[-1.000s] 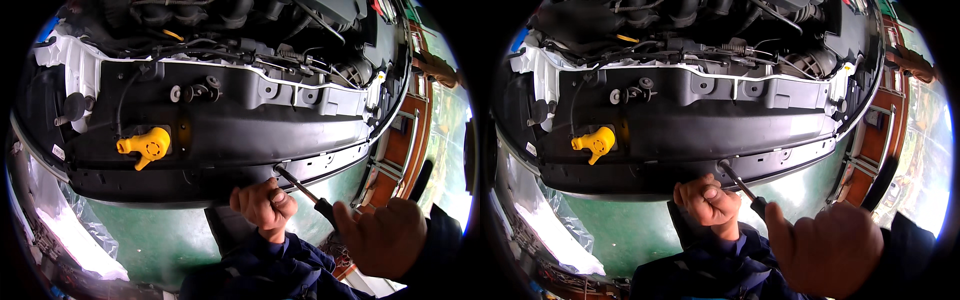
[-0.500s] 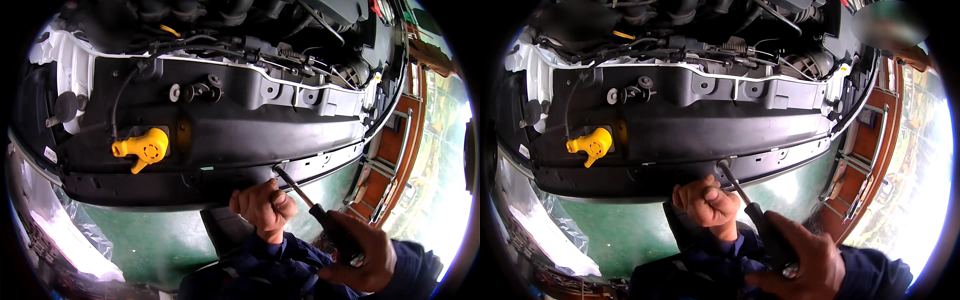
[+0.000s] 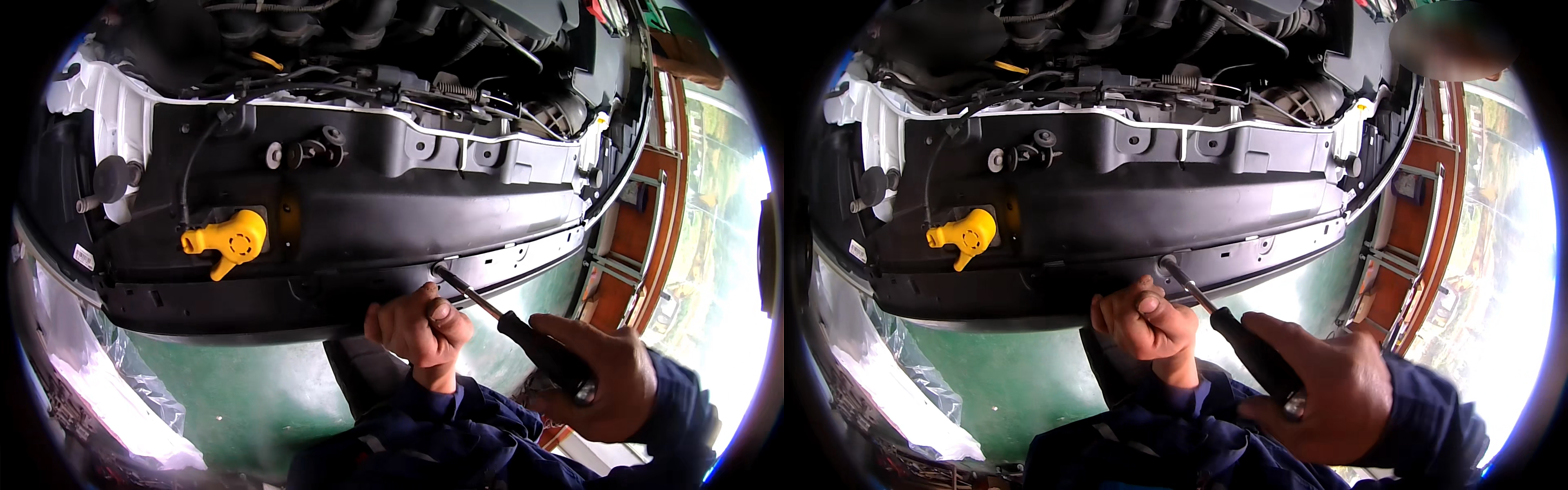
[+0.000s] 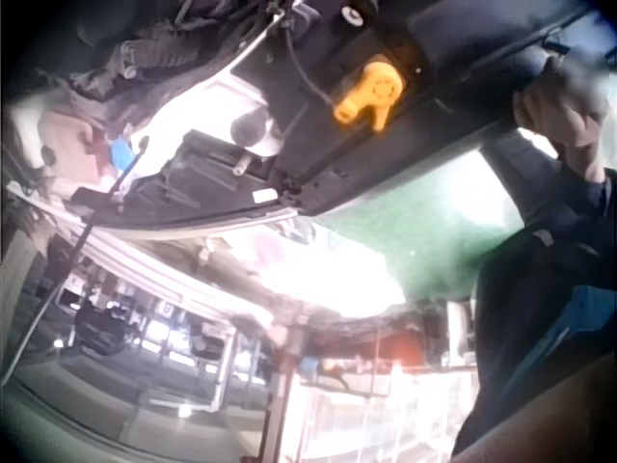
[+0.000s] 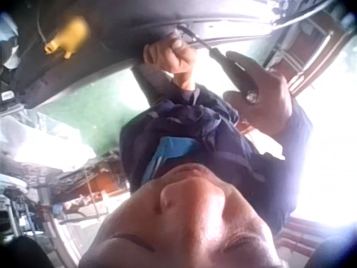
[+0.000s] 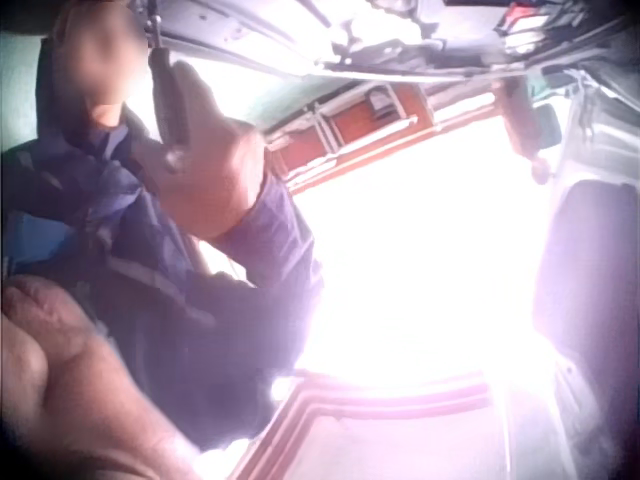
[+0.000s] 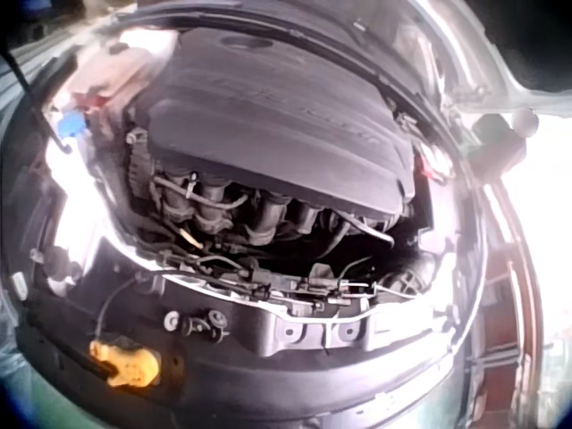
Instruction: The person retrieves a small metal part from a storage bin and a screwdriver from a tool drawer. They then walk to a white car with its hood open and use the screwdriver to tighten screws on the front plastic bumper cover.
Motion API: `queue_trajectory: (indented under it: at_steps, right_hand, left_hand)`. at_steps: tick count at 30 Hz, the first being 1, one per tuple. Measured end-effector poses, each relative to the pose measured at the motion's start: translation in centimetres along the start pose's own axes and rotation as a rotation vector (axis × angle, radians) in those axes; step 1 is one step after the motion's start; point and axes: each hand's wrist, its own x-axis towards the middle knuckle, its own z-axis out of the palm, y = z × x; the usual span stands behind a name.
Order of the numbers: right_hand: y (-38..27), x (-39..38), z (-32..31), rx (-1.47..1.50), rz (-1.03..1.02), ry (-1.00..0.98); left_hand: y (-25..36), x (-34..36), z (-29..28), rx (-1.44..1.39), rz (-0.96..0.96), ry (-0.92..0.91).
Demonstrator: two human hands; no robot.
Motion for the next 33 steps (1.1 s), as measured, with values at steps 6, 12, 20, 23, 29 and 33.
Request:
queue_trajectory:
  at_steps: [6,12,20,23,29,33]
  right_hand:
    - [-0.3,-0.6,2.4,0.248,0.119,0.151]
    - [-1.2,0.3,-0.5,-1.067,-0.411,-0.199]
    - [-1.2,-1.1,2.4,0.238,0.284,0.030]
    - [-0.9,-0.8,2.9,0.195,0.130,0.159]
    - [-0.5,0.1,-0.1,-0.964,-0.384,-0.122]
    - [-0.7,0.6,0.0,-0.354,-0.141,-0.069]
  left_hand:
    - [-0.8,-0.3,-0.3,-0.004,-0.001,-0.002]
    - [0.4,-0.1,-0.1,-0.046,-0.018,-0.031]
    - [-0.4,-0.2,0.2,-0.052,0.001,0.011]
    - [-0.7,0.2,0.2,-0.023,0.017,0.056]
    - [0.4,-0.1,-0.2,-0.062,0.003,-0.054]
    - [-0.3,0.2,0.2,-0.035,0.040,0.015]
